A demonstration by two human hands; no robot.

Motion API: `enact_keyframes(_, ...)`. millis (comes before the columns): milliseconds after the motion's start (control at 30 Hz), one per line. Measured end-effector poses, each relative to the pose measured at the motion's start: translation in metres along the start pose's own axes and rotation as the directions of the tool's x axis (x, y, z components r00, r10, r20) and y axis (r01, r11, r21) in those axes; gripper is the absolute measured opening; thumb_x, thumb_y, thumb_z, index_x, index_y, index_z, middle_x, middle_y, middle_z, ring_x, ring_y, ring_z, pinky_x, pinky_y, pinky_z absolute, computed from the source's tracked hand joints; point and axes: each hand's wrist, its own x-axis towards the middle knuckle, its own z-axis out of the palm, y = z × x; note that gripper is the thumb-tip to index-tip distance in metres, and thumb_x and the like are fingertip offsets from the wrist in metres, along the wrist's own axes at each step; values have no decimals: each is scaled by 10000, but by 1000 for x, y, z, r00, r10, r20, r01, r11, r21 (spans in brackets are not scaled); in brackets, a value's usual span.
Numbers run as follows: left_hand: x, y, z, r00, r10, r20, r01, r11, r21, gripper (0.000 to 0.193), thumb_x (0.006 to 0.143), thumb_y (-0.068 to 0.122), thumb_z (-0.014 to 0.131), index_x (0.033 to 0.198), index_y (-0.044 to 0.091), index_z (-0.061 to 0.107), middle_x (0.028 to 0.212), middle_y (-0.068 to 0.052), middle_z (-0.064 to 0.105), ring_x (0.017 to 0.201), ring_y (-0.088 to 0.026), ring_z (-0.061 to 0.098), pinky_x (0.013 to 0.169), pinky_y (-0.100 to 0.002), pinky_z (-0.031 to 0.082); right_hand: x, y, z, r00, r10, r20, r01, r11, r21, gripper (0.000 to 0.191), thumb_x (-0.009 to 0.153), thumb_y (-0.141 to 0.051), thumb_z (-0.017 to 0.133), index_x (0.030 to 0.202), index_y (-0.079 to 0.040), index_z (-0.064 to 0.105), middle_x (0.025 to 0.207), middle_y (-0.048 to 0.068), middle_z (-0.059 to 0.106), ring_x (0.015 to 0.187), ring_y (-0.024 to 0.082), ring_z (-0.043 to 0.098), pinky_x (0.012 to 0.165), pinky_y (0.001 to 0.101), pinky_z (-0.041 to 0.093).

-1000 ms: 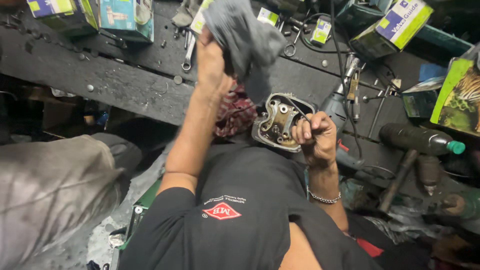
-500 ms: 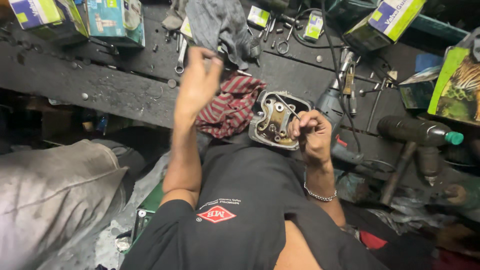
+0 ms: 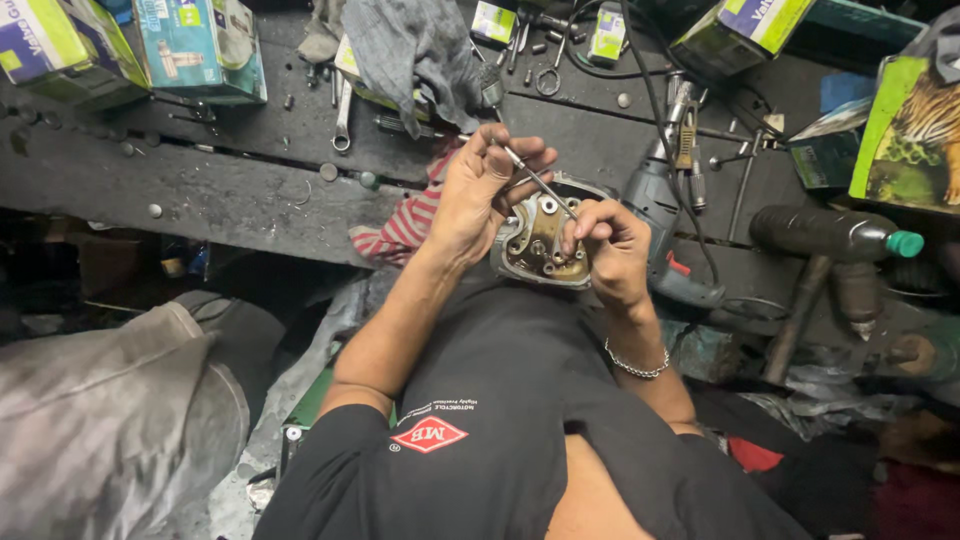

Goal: The person cleans a metallic engine component with a cloth, then uses a screwdriver to adjust internal parts. They insert a small metal rod into the component and continue to manipulate the internal mechanisms with the screwdriver.

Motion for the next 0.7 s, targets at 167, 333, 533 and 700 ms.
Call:
enact_keyframes(167, 2, 3, 1, 1000, -1, 25, -3, 991, 135, 302, 1011, 255, 710, 1190, 93, 530, 1251, -162, 698, 1213, -318, 683, 1032, -460, 586, -3, 2, -3, 1000, -21, -1, 21, 999, 50, 324, 1069, -340, 596, 988, -27, 567, 869, 47, 554, 771, 144, 583, 735, 308, 524)
enact_keyframes(333, 0, 3, 5, 993, -83, 89, 60, 970, 234, 368, 991, 328, 701, 1229, 85, 559, 1252, -154, 709, 1175, -283, 697, 1005, -422, 594, -4, 3, -4, 1000, 9, 21, -7, 997, -81, 256, 1131, -202, 540, 960, -14, 579, 861, 56, 573, 765, 133, 577, 731, 282, 512)
enact_keyframes(533, 0, -11, 3, 992, -107, 71, 78, 941, 330, 393, 1005, 304, 739, 1222, 3, 609, 1240, -184, 712, 1187, -289, 681, 1055, -443, 554, -4, 3, 1, 1000, -9, 19, 12, 989, -144, 176, 1118, -67, 505, 992, -1, 608, 910, 80, 623, 837, 140, 591, 789, 265, 501)
enact_keyframes(700, 2, -23, 3, 979, -98, 177, 7, 891, 454, 464, 1007, 400, 641, 1273, 23, 595, 1230, -123, 712, 1173, -216, 675, 1049, -376, 540, -2, -1, 3, 999, -31, 34, 34, 993, -109, 153, 1094, -48, 493, 1000, -2, 605, 957, 80, 632, 901, 143, 614, 848, 279, 515)
